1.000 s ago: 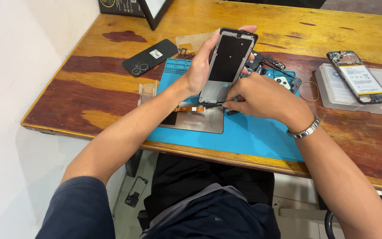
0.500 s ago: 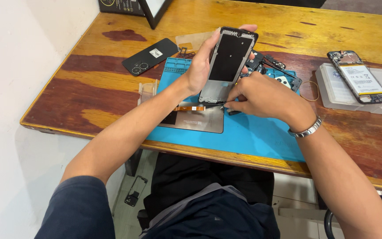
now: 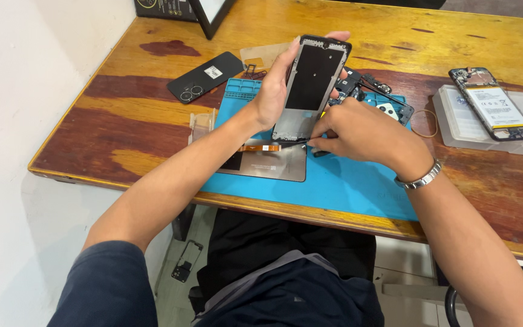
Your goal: The person disassembles a smartphone, removes the battery and internal components, cleans the frame with a brush, and reassembles the device by reconnecting cables and securing the back cover.
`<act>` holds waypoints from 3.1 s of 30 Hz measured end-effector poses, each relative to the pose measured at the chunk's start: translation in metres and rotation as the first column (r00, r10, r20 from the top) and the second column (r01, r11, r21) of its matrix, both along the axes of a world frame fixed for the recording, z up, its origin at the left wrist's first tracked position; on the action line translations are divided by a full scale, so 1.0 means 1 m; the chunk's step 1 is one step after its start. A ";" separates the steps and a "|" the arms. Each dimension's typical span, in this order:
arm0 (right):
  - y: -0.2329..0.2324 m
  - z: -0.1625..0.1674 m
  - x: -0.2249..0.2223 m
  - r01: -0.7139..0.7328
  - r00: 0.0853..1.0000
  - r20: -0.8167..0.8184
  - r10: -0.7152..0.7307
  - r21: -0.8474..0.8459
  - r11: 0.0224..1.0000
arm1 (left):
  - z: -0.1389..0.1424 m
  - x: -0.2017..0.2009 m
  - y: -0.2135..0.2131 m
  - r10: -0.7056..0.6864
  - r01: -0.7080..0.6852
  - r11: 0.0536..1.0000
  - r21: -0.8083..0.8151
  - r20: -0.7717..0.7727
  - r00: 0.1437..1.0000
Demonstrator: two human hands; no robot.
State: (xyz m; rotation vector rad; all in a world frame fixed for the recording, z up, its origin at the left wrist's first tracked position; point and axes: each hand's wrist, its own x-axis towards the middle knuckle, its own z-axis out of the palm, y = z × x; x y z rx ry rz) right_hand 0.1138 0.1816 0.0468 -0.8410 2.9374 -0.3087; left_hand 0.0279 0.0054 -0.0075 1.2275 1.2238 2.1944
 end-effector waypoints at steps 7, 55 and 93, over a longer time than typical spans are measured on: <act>-0.022 -0.006 0.013 -0.160 0.974 -0.176 0.139 -0.107 0.981 | -0.002 0.002 0.002 -0.020 0.011 0.998 0.066 0.135 0.991; -0.001 0.000 0.009 0.123 0.961 -0.275 -0.042 0.282 0.952 | 0.000 0.001 0.015 0.203 -0.191 0.978 -0.082 0.192 0.960; 0.006 -0.012 -0.005 0.122 0.883 -0.469 -0.034 0.159 0.980 | -0.020 -0.009 0.025 0.606 -0.583 0.781 -0.223 0.050 0.794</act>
